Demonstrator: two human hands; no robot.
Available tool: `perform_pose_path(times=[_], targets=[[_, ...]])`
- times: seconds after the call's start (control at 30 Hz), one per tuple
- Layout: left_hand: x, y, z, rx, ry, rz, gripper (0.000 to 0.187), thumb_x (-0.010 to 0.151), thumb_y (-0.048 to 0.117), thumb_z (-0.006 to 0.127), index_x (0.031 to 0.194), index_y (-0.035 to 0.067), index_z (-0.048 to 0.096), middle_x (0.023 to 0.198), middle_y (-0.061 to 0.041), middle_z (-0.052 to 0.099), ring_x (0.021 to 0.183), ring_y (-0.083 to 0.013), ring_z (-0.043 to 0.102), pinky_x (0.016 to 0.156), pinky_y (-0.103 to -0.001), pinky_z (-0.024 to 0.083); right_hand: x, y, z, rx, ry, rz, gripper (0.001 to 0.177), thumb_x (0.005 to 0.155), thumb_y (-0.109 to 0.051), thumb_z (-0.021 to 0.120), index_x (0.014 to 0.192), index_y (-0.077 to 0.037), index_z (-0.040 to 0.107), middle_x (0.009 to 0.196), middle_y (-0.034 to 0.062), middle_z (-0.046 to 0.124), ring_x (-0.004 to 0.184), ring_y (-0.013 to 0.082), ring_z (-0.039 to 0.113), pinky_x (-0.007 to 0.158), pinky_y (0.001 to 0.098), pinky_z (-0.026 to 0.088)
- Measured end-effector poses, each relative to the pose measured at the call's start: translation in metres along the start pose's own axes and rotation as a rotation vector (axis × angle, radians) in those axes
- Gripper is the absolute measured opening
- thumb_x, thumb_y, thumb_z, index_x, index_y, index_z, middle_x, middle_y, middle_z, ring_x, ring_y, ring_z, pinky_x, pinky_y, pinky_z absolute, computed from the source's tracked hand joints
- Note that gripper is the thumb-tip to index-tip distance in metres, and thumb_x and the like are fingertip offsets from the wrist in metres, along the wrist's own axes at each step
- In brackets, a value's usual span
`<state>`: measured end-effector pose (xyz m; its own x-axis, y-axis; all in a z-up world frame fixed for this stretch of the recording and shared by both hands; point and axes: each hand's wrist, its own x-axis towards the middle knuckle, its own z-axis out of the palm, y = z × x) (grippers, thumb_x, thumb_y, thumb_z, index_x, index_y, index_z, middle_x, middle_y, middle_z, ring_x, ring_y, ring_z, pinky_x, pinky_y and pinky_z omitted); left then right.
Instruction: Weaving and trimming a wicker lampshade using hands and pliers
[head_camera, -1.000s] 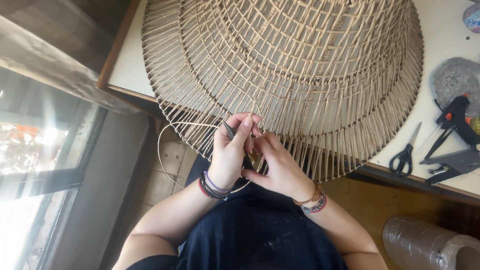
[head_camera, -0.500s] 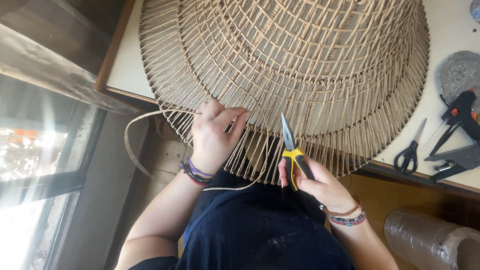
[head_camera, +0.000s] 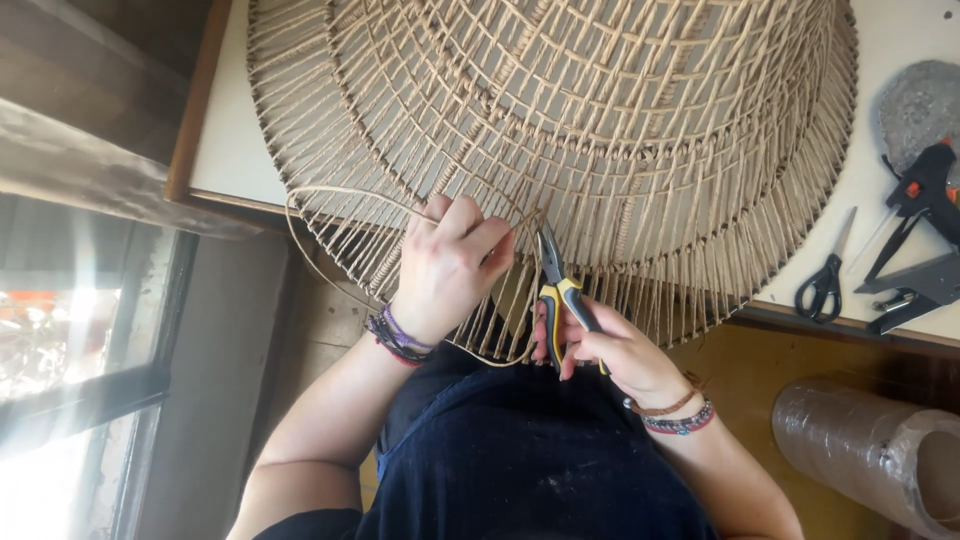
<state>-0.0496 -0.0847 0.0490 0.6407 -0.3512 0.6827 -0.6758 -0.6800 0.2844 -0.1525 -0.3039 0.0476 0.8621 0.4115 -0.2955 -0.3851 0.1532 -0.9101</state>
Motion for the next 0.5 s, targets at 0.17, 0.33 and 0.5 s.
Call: perform_pose_path(times=[0.17, 0.33, 0.5], targets=[[0.002, -0.004, -0.005, 0.055, -0.092, 0.096, 0.008, 0.087, 0.018, 0.073, 0.083, 0.017, 0.066, 0.083, -0.001, 0.048, 0.083, -0.0233, 0.053, 0.075, -0.035, 0.047, 0.004, -0.009, 0.003, 0.000, 0.015, 0.025, 0.051, 0.069, 0.000, 0.048, 0.118, 0.012, 0.057, 0.104, 0.0285, 0.069, 0.091, 0.0379, 0.071, 0.053, 0.0421, 0.060], [0.004, -0.007, -0.008, 0.082, -0.171, 0.163, 0.008, 0.086, 0.020, 0.073, 0.086, 0.017, 0.066, 0.085, -0.003, 0.050, 0.086, -0.0260, 0.054, 0.079, -0.038, 0.046, 0.004, -0.012, 0.002, -0.049, 0.020, 0.064, 0.055, 0.068, 0.001, 0.047, 0.122, 0.011, 0.057, 0.107, 0.0260, 0.068, 0.096, 0.0366, 0.070, 0.060, 0.0451, 0.062], [0.001, -0.015, -0.002, -0.073, -0.159, 0.001, 0.007, 0.093, 0.024, 0.073, 0.098, 0.019, 0.071, 0.094, 0.003, 0.056, 0.072, -0.0159, 0.063, 0.064, -0.028, 0.055, 0.002, 0.003, -0.013, -0.676, 0.161, 0.072, 0.032, 0.076, 0.004, 0.047, 0.104, -0.001, 0.063, 0.080, 0.0112, 0.068, 0.076, 0.0273, 0.070, 0.056, 0.0365, 0.059]])
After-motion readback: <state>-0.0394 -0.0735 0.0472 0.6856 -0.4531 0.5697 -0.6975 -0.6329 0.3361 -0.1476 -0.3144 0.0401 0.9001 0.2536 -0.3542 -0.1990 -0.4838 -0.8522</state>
